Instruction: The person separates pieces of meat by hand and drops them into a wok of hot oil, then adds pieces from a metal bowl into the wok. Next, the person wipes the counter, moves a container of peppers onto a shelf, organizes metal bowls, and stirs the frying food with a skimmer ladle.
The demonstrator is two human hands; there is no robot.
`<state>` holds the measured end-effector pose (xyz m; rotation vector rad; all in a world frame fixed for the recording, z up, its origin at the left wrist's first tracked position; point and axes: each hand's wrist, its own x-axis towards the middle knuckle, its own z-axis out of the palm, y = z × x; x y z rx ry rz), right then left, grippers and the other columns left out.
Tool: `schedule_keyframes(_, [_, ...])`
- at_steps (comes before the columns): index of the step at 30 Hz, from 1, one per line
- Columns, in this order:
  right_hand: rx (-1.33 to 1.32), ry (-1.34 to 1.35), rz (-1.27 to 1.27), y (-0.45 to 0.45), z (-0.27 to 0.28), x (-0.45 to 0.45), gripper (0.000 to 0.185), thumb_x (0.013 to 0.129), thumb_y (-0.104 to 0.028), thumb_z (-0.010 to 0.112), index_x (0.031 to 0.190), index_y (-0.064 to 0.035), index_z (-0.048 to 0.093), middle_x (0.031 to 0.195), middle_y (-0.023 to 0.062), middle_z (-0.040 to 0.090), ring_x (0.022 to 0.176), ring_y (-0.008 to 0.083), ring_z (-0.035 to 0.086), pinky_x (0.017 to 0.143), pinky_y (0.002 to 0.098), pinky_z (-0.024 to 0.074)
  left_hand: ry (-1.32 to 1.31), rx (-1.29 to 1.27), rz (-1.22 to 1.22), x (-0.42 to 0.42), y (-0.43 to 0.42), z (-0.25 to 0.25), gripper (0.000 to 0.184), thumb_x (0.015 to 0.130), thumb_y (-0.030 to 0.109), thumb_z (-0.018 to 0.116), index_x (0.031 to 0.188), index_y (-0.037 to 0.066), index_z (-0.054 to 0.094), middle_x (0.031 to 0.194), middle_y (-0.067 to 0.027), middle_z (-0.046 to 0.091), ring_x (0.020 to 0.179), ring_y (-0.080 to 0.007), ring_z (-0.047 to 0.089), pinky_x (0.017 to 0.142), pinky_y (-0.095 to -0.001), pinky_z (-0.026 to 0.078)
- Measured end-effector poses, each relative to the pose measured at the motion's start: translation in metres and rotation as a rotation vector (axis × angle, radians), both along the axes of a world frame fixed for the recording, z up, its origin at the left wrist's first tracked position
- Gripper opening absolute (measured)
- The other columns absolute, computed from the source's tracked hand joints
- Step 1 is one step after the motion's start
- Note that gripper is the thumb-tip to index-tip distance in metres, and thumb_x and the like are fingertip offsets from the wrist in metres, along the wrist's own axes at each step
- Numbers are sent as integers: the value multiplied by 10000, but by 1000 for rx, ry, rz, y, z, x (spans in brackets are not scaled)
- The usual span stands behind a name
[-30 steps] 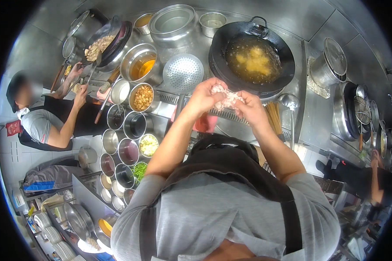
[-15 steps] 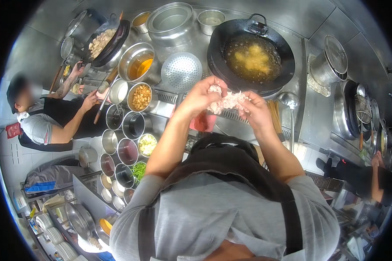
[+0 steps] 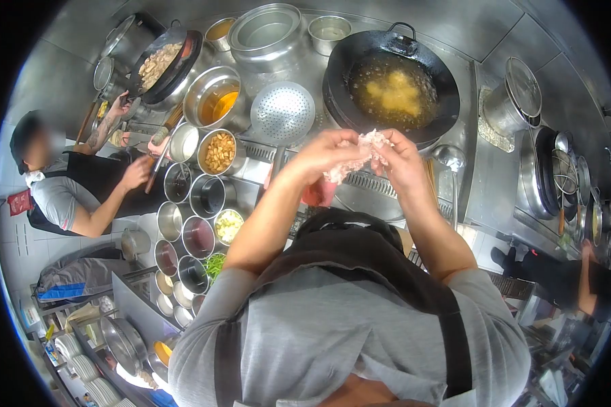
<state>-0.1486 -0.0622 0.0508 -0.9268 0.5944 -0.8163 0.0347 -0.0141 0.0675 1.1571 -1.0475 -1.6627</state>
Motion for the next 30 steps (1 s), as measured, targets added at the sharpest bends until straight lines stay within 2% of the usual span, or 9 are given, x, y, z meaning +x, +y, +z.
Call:
schedule_keyframes(8, [-110, 191, -7, 2, -16, 0, 176, 887, -157, 601, 985, -12, 589, 770, 14, 618, 594, 82, 559, 502, 210, 438, -385, -181, 103, 2, -3, -13, 173, 778, 175, 698, 876, 39, 652, 753, -10, 643, 658, -91, 581, 586, -256, 450])
schedule_keyframes(10, [-197, 291, 20, 3, -18, 4, 181, 880, -158, 604, 984, -10, 595, 772, 23, 623, 612, 84, 565, 514, 220, 438, -853, -327, 31, -1, -3, -3, 195, 732, 190, 701, 854, 41, 670, 734, -85, 664, 650, -202, 629, 619, -330, 486])
schedule_keyframes(13, [-320, 483, 73, -3, -29, 3, 169, 863, -153, 605, 959, -14, 607, 766, 52, 627, 634, 92, 575, 532, 245, 437, -973, -449, -39, -5, -7, -6, 206, 687, 198, 694, 826, 46, 681, 728, -161, 646, 675, -317, 633, 648, -388, 498])
schedule_keyframes(17, [-717, 576, -83, -4, -37, 4, 129, 829, -136, 596, 894, -27, 617, 704, 101, 606, 589, 117, 579, 528, 288, 441, -1017, -463, -17, -8, -10, -4, 188, 680, 182, 672, 805, 43, 686, 724, -186, 638, 707, -352, 628, 655, -408, 503])
schedule_keyframes(20, [-795, 625, -93, -3, -32, 3, 125, 816, -129, 583, 894, -37, 616, 691, 113, 598, 548, 137, 572, 511, 305, 441, -1082, -478, 6, -7, -15, -15, 175, 664, 177, 666, 784, 52, 694, 720, -178, 644, 720, -349, 636, 677, -414, 507])
schedule_keyframes(24, [-435, 709, 87, -2, -28, -4, 97, 840, -113, 569, 872, -31, 611, 683, 90, 595, 551, 120, 559, 499, 287, 437, -1113, -367, 53, -7, -18, -27, 197, 687, 199, 631, 847, 117, 711, 820, -166, 663, 808, -359, 633, 762, -443, 509])
schedule_keyframes(26, [-159, 429, 138, -7, -45, -11, 93, 871, -105, 552, 854, -27, 601, 696, 53, 589, 564, 99, 544, 482, 255, 429, -1141, -335, 74, 0, -22, -44, 200, 692, 201, 629, 853, 119, 713, 821, -164, 664, 808, -357, 635, 767, -437, 511])
schedule_keyframes(28, [-109, 351, 87, -3, -56, -23, 109, 889, -117, 549, 854, -23, 594, 692, 37, 582, 557, 91, 535, 472, 242, 425, -1078, -375, 299, 20, -25, -65, 197, 660, 196, 671, 809, 72, 708, 792, -163, 670, 726, -316, 656, 723, -395, 519])
schedule_keyframes(30, [-55, 278, 33, 0, -55, -29, 128, 906, -129, 547, 853, -20, 587, 688, 21, 575, 550, 83, 525, 463, 229, 421, -1049, -413, 268, 38, -25, -64, 171, 690, 161, 680, 828, 61, 702, 737, -121, 676, 626, -236, 647, 617, -354, 514])
